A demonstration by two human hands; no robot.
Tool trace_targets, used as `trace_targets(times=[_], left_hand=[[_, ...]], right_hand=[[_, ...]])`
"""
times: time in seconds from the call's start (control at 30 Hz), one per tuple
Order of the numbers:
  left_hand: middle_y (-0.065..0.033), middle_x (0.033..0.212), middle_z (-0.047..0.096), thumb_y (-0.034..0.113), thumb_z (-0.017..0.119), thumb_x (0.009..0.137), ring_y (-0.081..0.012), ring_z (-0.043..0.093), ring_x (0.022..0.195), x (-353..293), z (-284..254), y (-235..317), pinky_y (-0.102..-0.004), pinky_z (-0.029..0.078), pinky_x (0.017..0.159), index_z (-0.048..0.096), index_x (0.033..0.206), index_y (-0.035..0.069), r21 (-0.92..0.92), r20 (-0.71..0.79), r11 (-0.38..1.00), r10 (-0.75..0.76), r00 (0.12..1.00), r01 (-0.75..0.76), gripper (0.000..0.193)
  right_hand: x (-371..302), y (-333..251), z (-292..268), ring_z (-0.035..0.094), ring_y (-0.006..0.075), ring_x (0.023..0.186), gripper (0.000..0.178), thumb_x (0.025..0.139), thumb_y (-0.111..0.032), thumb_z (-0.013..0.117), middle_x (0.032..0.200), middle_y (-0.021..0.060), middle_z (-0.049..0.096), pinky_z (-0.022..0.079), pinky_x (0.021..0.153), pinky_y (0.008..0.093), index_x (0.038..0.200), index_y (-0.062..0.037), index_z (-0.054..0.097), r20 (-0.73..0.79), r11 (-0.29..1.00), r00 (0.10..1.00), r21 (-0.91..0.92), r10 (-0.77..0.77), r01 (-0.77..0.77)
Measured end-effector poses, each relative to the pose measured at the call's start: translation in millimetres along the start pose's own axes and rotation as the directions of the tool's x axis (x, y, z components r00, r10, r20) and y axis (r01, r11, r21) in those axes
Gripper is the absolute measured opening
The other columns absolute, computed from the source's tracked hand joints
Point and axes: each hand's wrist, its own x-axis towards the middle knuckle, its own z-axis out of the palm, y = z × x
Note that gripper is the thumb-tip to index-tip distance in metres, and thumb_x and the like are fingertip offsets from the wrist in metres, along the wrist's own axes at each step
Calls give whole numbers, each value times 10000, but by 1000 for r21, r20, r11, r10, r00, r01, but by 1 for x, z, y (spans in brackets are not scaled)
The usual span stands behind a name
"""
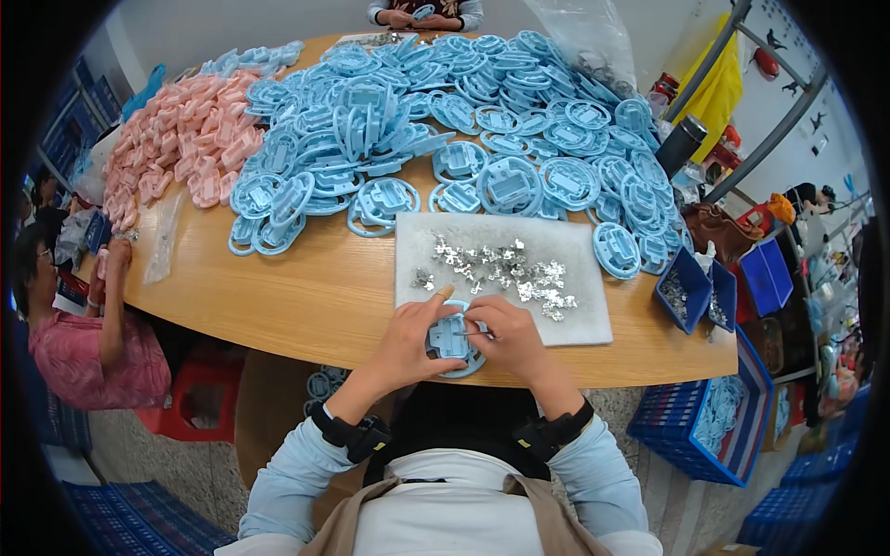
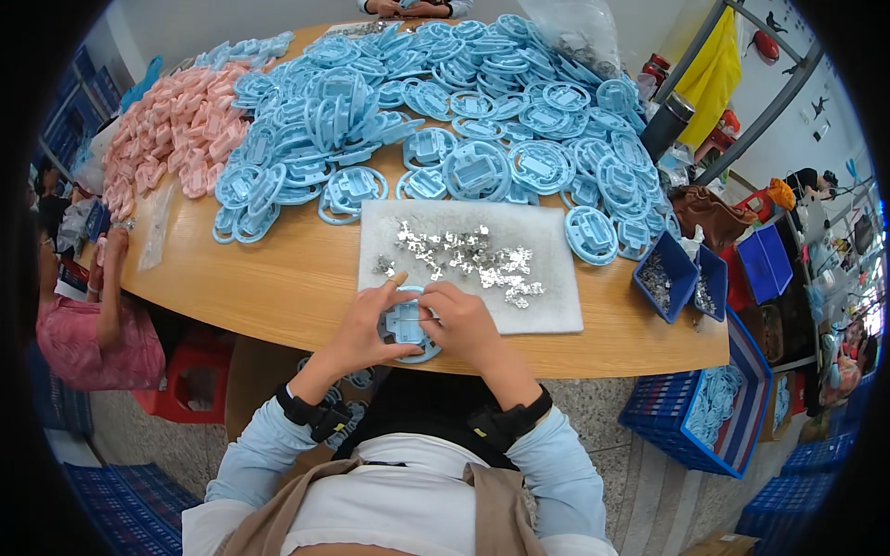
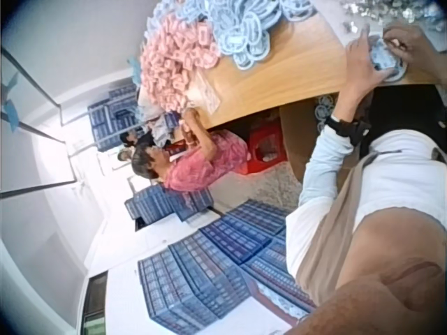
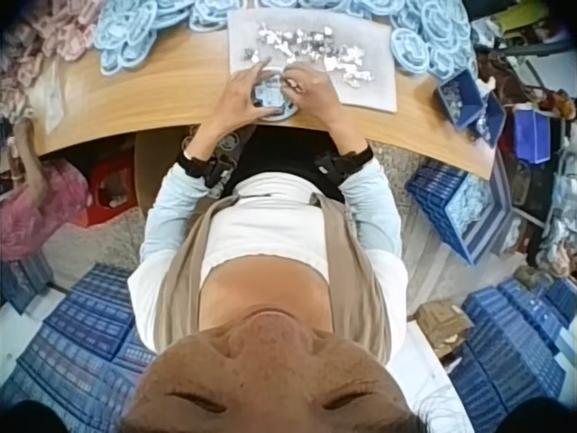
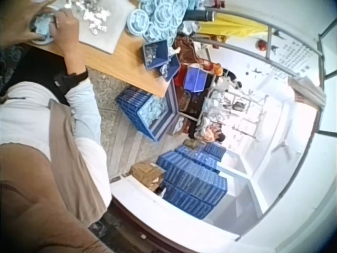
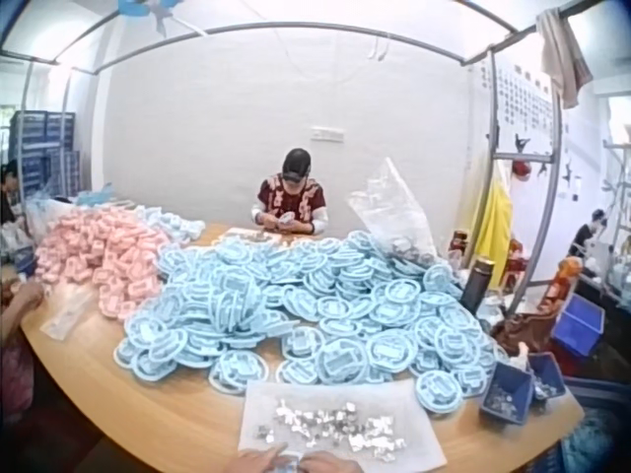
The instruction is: Manually assemble small plastic pieces into a circular frame.
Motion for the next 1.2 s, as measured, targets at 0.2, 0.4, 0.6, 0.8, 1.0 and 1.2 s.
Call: trace_targets(times=[0.2, 0.4, 0.6, 0.8, 1.0, 1.2], left_hand=[[-135, 1119, 573, 242, 849, 586, -300, 537, 1037, -5, 2, -3, -381, 445, 889, 381, 1326, 14, -127, -52, 991, -44, 998, 38, 905], [-136, 1073, 572, 242, 843, 589, -303, 532, 990, -8, 2, -5, -379, 453, 857, 435, 1279, 13, -116, -87, 993, -7, 996, -3, 833], [-143, 1067, 571, 229, 834, 596, -307, 531, 988, -9, 2, -4, -384, 452, 850, 445, 1270, 8, -132, -94, 991, -17, 995, 4, 809], [-147, 1088, 576, 215, 841, 589, -313, 539, 1000, -10, 3, -5, -390, 450, 861, 433, 1287, 4, -91, -109, 996, 0, 994, -10, 835], [-148, 1073, 574, 221, 836, 589, -317, 533, 1002, -9, 3, -4, -390, 451, 860, 432, 1276, -7, -95, -109, 995, 12, 994, -22, 829], [-154, 1059, 585, 217, 861, 564, -327, 552, 970, -8, -1, 8, -393, 455, 844, 449, 1252, -25, -45, -141, 995, 82, 987, -90, 838]], right_hand=[[2, 5, 10, 620, 245, 637, 155, 677, -22, 673, 947, 67, 614, 511, 542, 323, 812, -43, 598, 150, 955, 973, -215, -174, 203], [2, -2, 8, 612, 275, 641, 140, 695, -51, 673, 925, 77, 594, 504, 553, 351, 808, -43, 590, 122, 990, 992, -132, -36, 52], [1, -11, 14, 613, 300, 653, 157, 718, -52, 664, 938, 113, 580, 507, 567, 361, 863, -31, 608, 49, 970, 969, -44, 242, -240], [-7, -38, 28, 623, 305, 701, 207, 730, -69, 634, 1068, 115, 545, 512, 593, 374, 935, -39, 642, 73, 887, 959, -405, 274, -223], [-5, -24, 15, 633, 317, 782, 352, 693, -190, 666, 1039, 129, 586, 512, 682, 392, 1018, -58, 659, -135, 901, 916, -173, 378, -397], [4, -23, 11, 635, 308, 790, 400, 675, -230, 677, 900, 144, 644, 507, 716, 364, 1033, -51, 664, -41, 860, 863, -78, 503, -505]])
